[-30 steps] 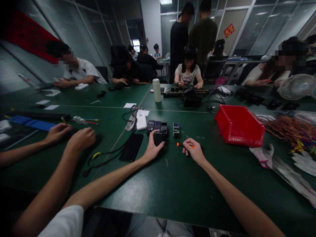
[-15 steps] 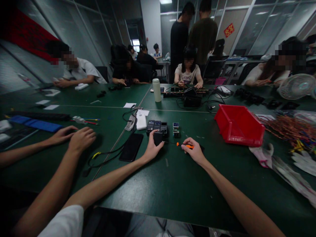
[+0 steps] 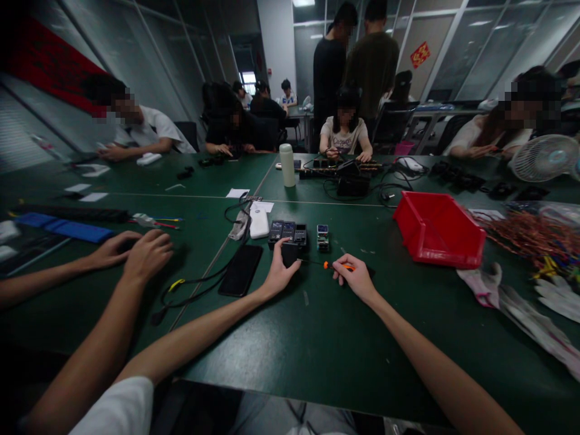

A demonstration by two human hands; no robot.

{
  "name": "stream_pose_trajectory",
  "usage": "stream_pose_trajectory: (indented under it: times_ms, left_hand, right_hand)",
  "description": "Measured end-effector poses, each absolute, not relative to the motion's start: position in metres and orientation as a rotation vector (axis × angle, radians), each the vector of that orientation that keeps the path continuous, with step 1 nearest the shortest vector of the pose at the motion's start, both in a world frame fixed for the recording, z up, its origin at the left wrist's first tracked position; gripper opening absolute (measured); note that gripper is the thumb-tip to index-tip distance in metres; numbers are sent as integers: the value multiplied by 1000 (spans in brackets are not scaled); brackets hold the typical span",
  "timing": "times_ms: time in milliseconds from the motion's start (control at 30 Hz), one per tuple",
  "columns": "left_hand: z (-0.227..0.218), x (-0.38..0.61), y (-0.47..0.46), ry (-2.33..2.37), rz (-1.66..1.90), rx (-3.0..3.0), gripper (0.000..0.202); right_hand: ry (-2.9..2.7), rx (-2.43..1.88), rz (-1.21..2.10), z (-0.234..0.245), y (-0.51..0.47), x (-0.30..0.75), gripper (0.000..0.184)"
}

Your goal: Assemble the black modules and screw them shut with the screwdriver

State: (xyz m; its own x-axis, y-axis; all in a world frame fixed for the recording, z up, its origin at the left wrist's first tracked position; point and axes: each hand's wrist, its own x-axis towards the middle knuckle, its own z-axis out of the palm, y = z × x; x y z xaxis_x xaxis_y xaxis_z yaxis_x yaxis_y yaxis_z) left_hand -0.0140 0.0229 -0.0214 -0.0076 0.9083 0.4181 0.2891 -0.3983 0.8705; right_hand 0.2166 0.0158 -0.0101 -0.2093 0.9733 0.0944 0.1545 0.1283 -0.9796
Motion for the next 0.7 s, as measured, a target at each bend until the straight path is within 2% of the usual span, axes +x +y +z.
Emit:
stream_pose_trajectory:
  times_ms: [200, 333, 700]
  left_hand:
    - [-22, -14, 23, 1243, 1426, 1716, 61]
    - [-22, -14, 23, 1243, 1428, 1710, 61]
    - [-23, -14, 24, 1245, 1420, 1711, 61]
  right_hand:
    - [-1606, -1133, 1111, -8, 16, 220, 37]
    - [-1628, -1167, 1036, -9, 16, 221, 32]
    - [-1538, -1152, 1168, -10, 16, 216, 31]
